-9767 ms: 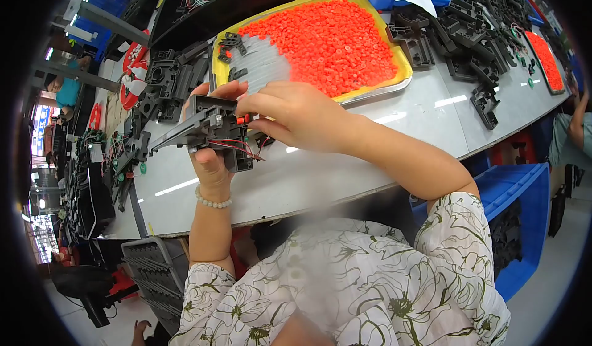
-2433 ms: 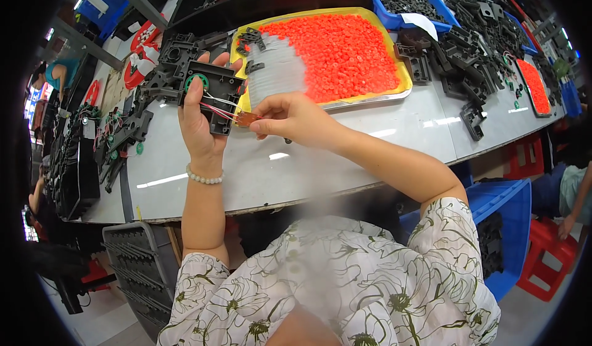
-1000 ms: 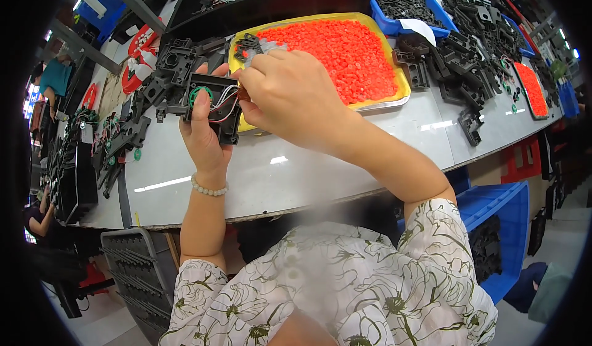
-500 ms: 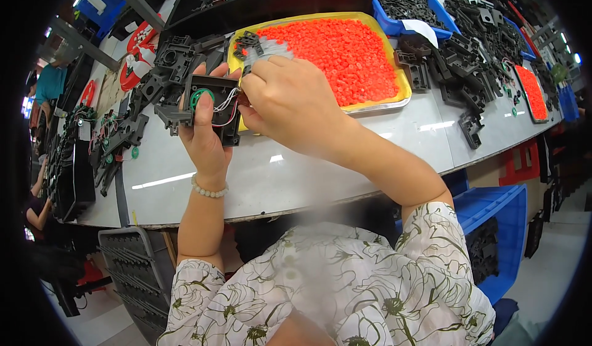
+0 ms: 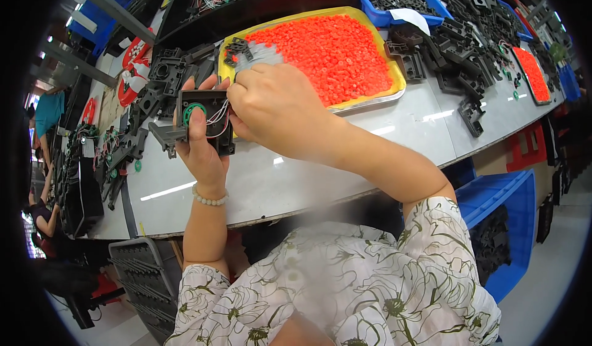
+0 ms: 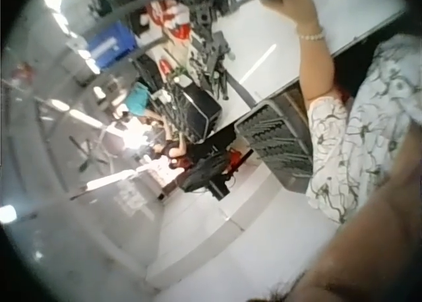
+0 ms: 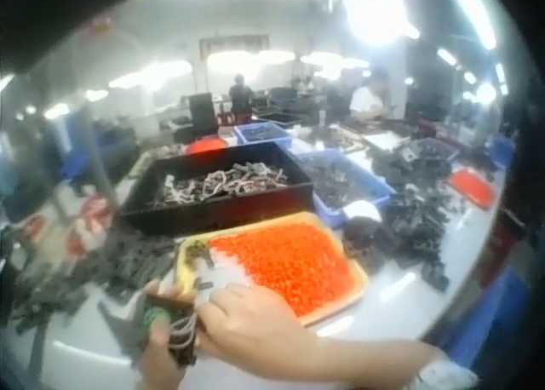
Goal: The person assembles a plastic housing by hand, inserting a wiring harness and electronic components into it, then securing them with plastic pins.
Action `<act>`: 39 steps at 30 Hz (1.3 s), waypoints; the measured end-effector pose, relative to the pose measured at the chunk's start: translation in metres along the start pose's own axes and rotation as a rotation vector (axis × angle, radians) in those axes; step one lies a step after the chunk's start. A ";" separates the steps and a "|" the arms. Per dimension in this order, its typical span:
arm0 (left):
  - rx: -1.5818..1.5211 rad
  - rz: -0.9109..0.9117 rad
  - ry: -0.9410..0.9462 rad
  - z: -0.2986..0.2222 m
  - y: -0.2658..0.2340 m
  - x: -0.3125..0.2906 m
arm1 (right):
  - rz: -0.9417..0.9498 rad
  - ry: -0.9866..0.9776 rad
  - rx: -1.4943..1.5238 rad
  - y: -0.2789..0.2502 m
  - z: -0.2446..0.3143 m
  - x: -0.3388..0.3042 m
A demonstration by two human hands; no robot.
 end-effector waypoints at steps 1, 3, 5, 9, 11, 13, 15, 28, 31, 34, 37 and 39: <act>0.011 -0.011 0.000 -0.001 0.000 0.000 | -0.006 0.001 0.004 0.001 0.000 0.000; 0.027 -0.015 0.002 -0.004 -0.001 0.000 | -0.050 0.000 0.079 0.000 0.000 0.000; 0.002 -0.024 -0.002 -0.003 -0.001 0.000 | -0.083 0.002 0.103 0.000 -0.001 -0.001; -0.011 -0.034 -0.034 -0.002 -0.001 -0.002 | -0.146 0.000 0.217 -0.001 -0.002 -0.003; -0.038 -0.052 -0.049 0.000 -0.003 -0.002 | -0.147 0.003 0.221 0.000 -0.004 -0.003; -0.029 -0.051 -0.056 0.000 -0.003 -0.003 | -0.145 0.005 0.226 0.000 -0.005 -0.003; -0.018 -0.053 -0.062 0.000 -0.003 -0.003 | -0.126 0.009 0.232 0.001 -0.006 -0.003; 0.004 -0.050 0.010 0.001 -0.002 -0.005 | -0.128 -0.010 0.156 0.006 -0.007 -0.007; -0.007 -0.051 -0.032 0.002 -0.001 -0.004 | -0.057 0.015 0.203 0.009 -0.013 -0.005; -0.043 -0.072 -0.065 0.002 -0.002 -0.002 | -0.039 0.064 0.300 0.008 -0.016 -0.003; -0.039 -0.089 -0.050 0.003 -0.003 -0.002 | -0.061 0.063 0.351 0.007 -0.014 -0.004; -0.028 -0.093 -0.038 0.002 -0.004 -0.003 | -0.034 0.047 0.316 0.011 -0.012 -0.005</act>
Point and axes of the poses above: each hand's wrist, its own x-axis towards the middle knuckle, its own y-axis out of the palm, z = x × y, the point moved 6 cm from there along x, towards the middle knuckle, and after that the axes turned 14 degrees about y, right-handed, at the moved point
